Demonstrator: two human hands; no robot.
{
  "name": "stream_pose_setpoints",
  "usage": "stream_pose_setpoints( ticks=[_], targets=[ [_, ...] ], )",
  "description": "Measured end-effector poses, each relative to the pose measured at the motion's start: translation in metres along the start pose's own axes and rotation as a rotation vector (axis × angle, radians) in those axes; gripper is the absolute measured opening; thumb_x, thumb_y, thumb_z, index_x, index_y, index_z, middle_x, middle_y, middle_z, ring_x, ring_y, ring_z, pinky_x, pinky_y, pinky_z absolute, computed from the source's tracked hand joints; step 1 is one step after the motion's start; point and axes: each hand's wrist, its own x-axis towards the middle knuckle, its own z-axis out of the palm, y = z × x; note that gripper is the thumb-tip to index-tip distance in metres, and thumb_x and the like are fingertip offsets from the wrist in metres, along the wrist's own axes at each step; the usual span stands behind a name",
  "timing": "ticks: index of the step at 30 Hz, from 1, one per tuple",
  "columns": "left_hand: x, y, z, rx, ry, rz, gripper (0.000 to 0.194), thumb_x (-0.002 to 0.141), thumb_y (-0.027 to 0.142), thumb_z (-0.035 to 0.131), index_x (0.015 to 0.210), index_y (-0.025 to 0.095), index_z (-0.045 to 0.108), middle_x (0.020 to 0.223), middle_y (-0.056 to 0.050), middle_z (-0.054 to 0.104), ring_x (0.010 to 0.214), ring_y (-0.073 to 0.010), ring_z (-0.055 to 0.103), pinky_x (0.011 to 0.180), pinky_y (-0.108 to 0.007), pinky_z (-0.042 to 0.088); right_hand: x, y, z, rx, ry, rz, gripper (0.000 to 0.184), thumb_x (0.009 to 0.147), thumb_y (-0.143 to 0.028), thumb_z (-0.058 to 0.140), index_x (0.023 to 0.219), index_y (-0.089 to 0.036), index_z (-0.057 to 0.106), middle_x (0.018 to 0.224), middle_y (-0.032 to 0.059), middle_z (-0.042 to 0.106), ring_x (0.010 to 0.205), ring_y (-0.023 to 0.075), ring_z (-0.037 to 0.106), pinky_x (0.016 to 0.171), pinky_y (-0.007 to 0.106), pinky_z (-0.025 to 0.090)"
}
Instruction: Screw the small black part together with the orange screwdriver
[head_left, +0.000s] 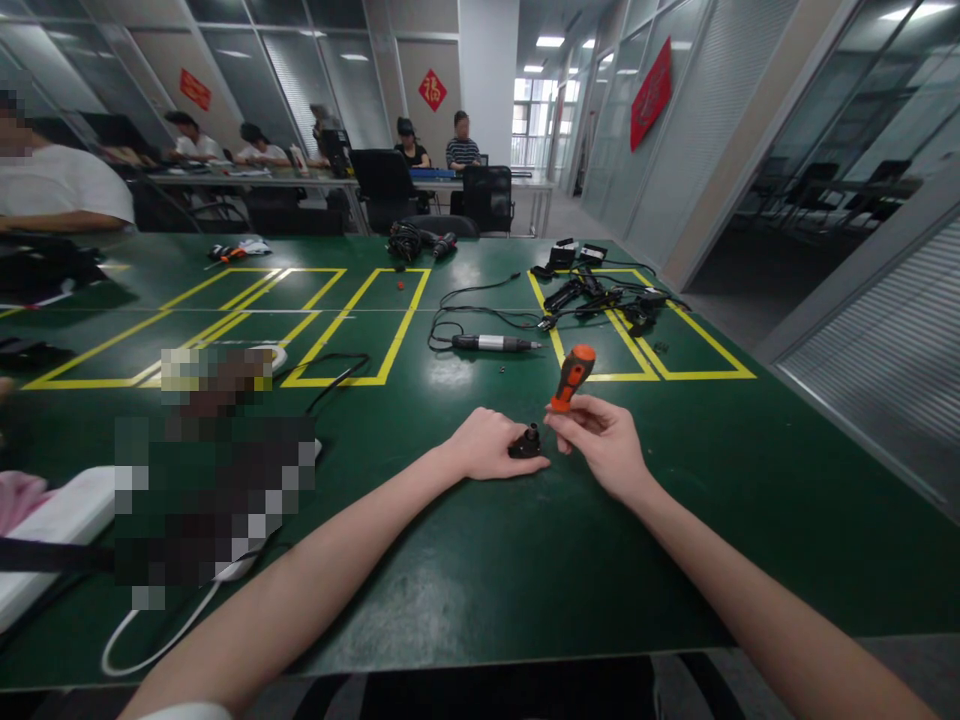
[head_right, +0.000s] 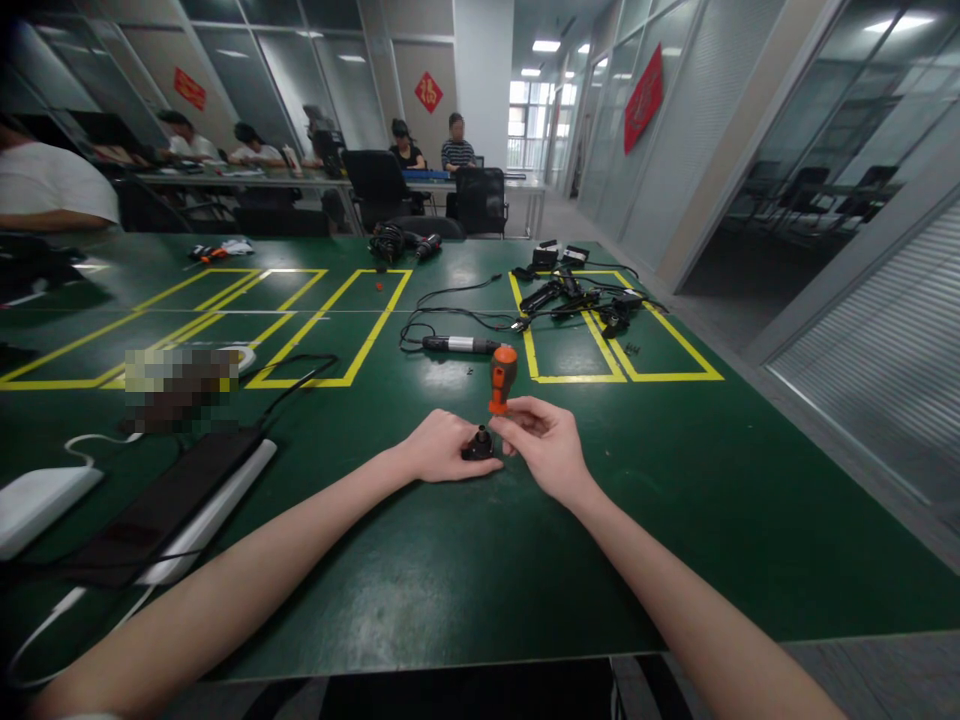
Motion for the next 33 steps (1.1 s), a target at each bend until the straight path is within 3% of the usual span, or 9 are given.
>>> stream_pose_setpoints(
  ticks=[3,6,14,19,25,33],
  targets=[
    [0.0001,0.0002,-0.0002,0.000,-0.002,0.001,0.061,0.095,0.071,0.050,0.066,0.020,0.065,0.060,-0.004,0.067,0.054,-0.0181,0.062,0.053,-0.030,0.022,-0.0004,-0.0012,-0.0005,0.024,-0.045,0.003,0.033,0.077,-0.043,0.088,0.095,-0.018,0.076,0.081,0.0058,0.078,0.054,0.0129,0.062,0.053,0.029,0.056],
    [0.0000,0.0006,-0.0009,0.001,-0.003,0.004,0.059,0.095,0.070,0.051,0.067,0.020,0.065,0.060,-0.004,0.067,0.054,-0.0181,0.062,0.053,-0.030,0.022,-0.0013,-0.0023,-0.0001,0.013,-0.083,-0.011,0.030,0.077,-0.043,0.087,0.093,-0.019,0.077,0.084,0.0056,0.077,0.058,0.0139,0.064,0.056,0.031,0.058],
    [-0.0002,0.0004,-0.0012,-0.002,-0.007,0.003,0.060,0.095,0.072,0.048,0.073,0.020,0.069,0.062,-0.005,0.069,0.056,-0.0190,0.063,0.053,-0.030,0.022,-0.0010,-0.0003,-0.0018,-0.074,-0.018,-0.004,0.033,0.068,-0.042,0.094,0.085,-0.018,0.078,0.068,0.0013,0.071,0.053,0.0138,0.059,0.052,0.030,0.055],
    [-0.0001,-0.0002,0.0002,-0.004,-0.005,0.002,0.059,0.095,0.070,0.049,0.069,0.020,0.067,0.060,-0.004,0.068,0.054,-0.0185,0.062,0.053,-0.030,0.023,-0.0030,-0.0032,0.0005,-0.012,-0.063,0.009,0.035,0.076,-0.047,0.087,0.092,-0.017,0.078,0.078,0.0062,0.077,0.054,0.0135,0.062,0.053,0.030,0.057],
    [0.0001,-0.0003,0.0000,-0.008,-0.004,0.001,0.061,0.096,0.072,0.047,0.068,0.020,0.066,0.061,-0.004,0.068,0.055,-0.0184,0.063,0.053,-0.030,0.025,-0.0033,-0.0052,0.0013,-0.073,-0.059,-0.064,0.027,0.073,-0.043,0.091,0.077,-0.019,0.078,0.076,0.0024,0.071,0.050,0.0106,0.056,0.047,0.027,0.052],
    [-0.0004,-0.0003,0.0000,-0.008,-0.006,-0.002,0.060,0.095,0.070,0.050,0.066,0.020,0.065,0.059,-0.004,0.066,0.053,-0.0178,0.061,0.053,-0.030,0.024,-0.0034,-0.0066,0.0020,0.007,-0.069,-0.016,0.030,0.081,-0.045,0.085,0.094,-0.019,0.078,0.082,0.0064,0.078,0.055,0.0132,0.062,0.051,0.029,0.057]
  ],
)
